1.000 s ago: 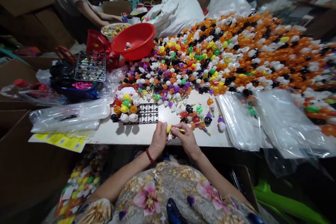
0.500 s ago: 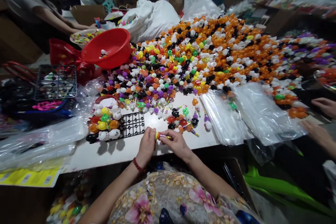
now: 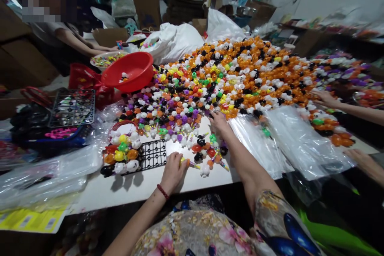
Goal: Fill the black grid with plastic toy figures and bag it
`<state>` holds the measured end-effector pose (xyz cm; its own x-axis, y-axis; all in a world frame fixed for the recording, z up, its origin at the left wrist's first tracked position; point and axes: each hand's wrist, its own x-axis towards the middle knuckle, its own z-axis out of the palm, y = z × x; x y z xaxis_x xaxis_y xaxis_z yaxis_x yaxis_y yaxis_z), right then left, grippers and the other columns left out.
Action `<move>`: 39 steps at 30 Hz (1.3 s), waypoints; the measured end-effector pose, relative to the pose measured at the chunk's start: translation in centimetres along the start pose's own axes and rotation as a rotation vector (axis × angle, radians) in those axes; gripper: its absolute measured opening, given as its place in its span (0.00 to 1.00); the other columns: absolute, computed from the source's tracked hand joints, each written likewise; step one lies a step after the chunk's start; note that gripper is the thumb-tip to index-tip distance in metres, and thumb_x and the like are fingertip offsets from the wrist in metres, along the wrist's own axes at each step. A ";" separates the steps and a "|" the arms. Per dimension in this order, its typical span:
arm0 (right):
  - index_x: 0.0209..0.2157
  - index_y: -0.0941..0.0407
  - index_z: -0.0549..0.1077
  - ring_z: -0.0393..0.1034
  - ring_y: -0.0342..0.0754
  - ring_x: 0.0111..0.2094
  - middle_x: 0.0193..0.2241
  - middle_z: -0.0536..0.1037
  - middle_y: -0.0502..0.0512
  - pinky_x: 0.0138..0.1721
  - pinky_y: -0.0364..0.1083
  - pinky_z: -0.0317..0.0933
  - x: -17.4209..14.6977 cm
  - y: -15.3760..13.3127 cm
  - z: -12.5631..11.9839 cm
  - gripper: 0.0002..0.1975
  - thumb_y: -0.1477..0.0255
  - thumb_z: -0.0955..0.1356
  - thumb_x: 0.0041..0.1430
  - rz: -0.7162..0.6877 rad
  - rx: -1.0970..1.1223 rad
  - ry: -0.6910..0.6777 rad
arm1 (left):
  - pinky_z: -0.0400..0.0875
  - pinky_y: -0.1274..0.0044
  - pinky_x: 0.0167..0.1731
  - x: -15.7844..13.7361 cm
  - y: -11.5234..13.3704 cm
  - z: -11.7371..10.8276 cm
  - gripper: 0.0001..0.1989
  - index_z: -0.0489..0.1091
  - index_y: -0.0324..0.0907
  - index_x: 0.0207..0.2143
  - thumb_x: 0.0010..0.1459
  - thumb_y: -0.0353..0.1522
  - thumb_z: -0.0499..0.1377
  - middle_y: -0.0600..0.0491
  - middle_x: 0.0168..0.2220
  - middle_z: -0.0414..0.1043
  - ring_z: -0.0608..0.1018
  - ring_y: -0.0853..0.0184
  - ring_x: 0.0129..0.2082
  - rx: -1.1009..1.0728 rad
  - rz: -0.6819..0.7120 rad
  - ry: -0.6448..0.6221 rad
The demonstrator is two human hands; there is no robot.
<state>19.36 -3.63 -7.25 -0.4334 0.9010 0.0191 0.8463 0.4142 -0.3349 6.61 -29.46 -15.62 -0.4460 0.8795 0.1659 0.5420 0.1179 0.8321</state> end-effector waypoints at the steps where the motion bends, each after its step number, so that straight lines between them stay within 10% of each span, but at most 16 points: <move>1: 0.49 0.59 0.75 0.68 0.58 0.51 0.51 0.72 0.68 0.52 0.51 0.61 0.7 -0.1 0.2 0.16 0.77 0.65 0.61 0.007 -0.008 -0.014 | 0.66 0.59 0.53 0.0 -0.1 -0.1 0.10 0.72 0.44 0.38 0.59 0.38 0.56 0.43 0.45 0.71 0.71 0.54 0.49 0.016 0.017 0.024; 8: 0.51 0.59 0.71 0.72 0.55 0.43 0.44 0.75 0.65 0.45 0.50 0.64 -1.8 -2.6 1.3 0.15 0.75 0.64 0.62 -0.034 0.088 -0.027 | 0.72 0.67 0.45 2.2 1.8 -2.1 0.12 0.72 0.42 0.39 0.58 0.40 0.58 0.47 0.40 0.73 0.76 0.60 0.41 -0.288 -0.187 0.082; 13: 0.48 0.55 0.71 0.72 0.52 0.45 0.44 0.77 0.58 0.48 0.51 0.65 -9.0 -6.3 2.6 0.15 0.71 0.67 0.59 -0.451 0.516 -0.112 | 0.69 0.79 0.27 4.5 3.5 -1.8 0.28 0.67 0.43 0.50 0.52 0.48 0.64 0.52 0.39 0.74 0.77 0.70 0.31 -0.864 -0.454 0.018; 17: 0.51 0.54 0.70 0.73 0.50 0.45 0.49 0.76 0.57 0.46 0.49 0.67 -9.8 -7.2 3.1 0.20 0.70 0.70 0.56 -0.437 0.659 -0.231 | 0.69 0.82 0.26 5.0 4.2 -1.5 0.28 0.69 0.40 0.37 0.42 0.49 0.70 0.54 0.32 0.75 0.76 0.72 0.27 -1.083 -0.483 0.052; 22: 0.53 0.62 0.67 0.72 0.58 0.47 0.47 0.76 0.69 0.47 0.52 0.65 -3.7 -6.0 2.7 0.21 0.67 0.67 0.61 0.026 0.250 -0.039 | 0.70 0.82 0.22 4.2 4.9 -1.9 0.26 0.67 0.39 0.31 0.49 0.53 0.65 0.54 0.25 0.74 0.76 0.72 0.21 -1.115 -0.594 0.144; 29: 0.50 0.58 0.72 0.74 0.54 0.43 0.41 0.80 0.61 0.46 0.49 0.65 -0.1 -5.8 3.5 0.17 0.73 0.65 0.58 0.123 0.309 0.049 | 0.66 0.83 0.17 3.6 5.6 -2.8 0.30 0.67 0.37 0.27 0.55 0.57 0.58 0.49 0.22 0.74 0.74 0.72 0.17 -1.072 -0.766 0.168; 33: 0.52 0.58 0.73 0.73 0.50 0.38 0.45 0.78 0.61 0.43 0.50 0.68 -3.3 -5.2 3.3 0.21 0.65 0.64 0.60 -0.011 0.649 0.190 | 0.55 0.84 0.12 3.5 5.3 -3.4 0.33 0.63 0.38 0.21 0.56 0.60 0.52 0.51 0.16 0.69 0.68 0.76 0.12 -1.031 -0.813 0.223; 39: 0.47 0.55 0.78 0.74 0.48 0.33 0.35 0.81 0.55 0.36 0.47 0.69 -13.5 -6.0 3.7 0.19 0.59 0.68 0.60 -0.335 0.816 -0.081 | 0.51 0.83 0.12 3.3 5.3 -3.3 0.32 0.60 0.42 0.23 0.52 0.62 0.53 0.58 0.14 0.61 0.62 0.76 0.12 -0.966 -0.725 0.253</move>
<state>18.98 -18.80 -8.95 -0.6655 0.7243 0.1803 0.1995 0.4054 -0.8921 5.69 -27.40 -8.91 -0.6074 0.6262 -0.4888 -0.5890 0.0579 0.8061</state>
